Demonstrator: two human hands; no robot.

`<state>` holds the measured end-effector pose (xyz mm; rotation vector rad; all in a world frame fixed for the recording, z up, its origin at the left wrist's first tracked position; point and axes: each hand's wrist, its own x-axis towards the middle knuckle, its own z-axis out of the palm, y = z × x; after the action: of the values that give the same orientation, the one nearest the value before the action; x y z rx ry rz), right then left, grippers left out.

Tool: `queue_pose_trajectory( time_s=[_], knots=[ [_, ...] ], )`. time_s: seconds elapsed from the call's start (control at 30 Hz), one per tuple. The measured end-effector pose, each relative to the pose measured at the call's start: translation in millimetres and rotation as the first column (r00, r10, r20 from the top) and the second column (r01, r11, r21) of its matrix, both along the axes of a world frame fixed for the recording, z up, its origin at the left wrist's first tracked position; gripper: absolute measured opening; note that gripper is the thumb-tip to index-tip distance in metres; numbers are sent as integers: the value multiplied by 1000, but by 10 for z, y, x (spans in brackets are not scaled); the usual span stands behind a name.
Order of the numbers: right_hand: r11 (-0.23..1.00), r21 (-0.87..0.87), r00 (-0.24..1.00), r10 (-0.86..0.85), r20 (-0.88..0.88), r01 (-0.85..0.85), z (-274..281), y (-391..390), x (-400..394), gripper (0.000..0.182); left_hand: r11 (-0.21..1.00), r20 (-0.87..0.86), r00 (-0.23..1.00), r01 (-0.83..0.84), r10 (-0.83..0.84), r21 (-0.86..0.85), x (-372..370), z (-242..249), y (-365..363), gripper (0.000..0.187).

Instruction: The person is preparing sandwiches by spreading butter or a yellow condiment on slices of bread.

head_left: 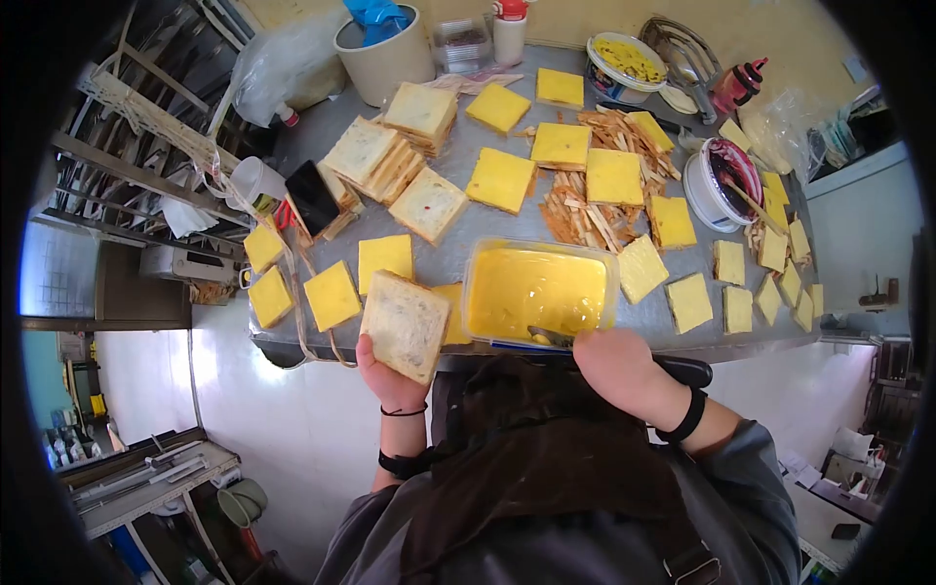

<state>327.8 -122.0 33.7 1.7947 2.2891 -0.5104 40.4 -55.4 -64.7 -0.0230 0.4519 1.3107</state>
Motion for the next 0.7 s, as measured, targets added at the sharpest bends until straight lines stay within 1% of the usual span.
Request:
queue_pose_trajectory(
  time_s=[0.03,0.1,0.2,0.3,0.4,0.5,0.6,0.63,0.67,0.7],
  knots=[
    [999,-13,999,31,-15,-31,1,49,5,9,1000,15,1000,-2,1,12,-18,2,0,60],
    [995,-38,995,92,-46,-94,-5,129,8,11,1000,-9,1000,-19,19,19,-50,10,-5,60],
    [996,6,993,87,-81,-86,-68,197,-10,13,999,-36,998,-44,44,2,-93,24,-21,60],
    [998,-25,991,57,-118,-60,-135,290,-7,14,999,-58,997,-51,50,-9,-131,32,-48,60],
    [994,-75,987,63,-147,-75,-201,374,12,14,999,-65,997,-48,48,4,-140,58,-56,61],
    [995,-100,965,-21,-261,-5,-453,432,59,16,998,-114,991,-66,64,-17,-134,86,-53,64],
    [991,-128,877,-95,-471,39,-730,443,225,18,997,-141,987,-73,71,-10,-181,81,-66,65],
    [946,-311,819,-247,-518,89,-606,457,253,19,997,-139,988,-71,70,1,-194,85,-71,65],
    [866,-486,748,-398,-531,115,-434,459,308,20,998,-131,989,-62,62,8,-203,91,-73,66],
    [755,-645,670,-540,-510,117,-328,470,347,21,998,-123,991,-55,56,16,-208,106,-76,66]
  ],
)
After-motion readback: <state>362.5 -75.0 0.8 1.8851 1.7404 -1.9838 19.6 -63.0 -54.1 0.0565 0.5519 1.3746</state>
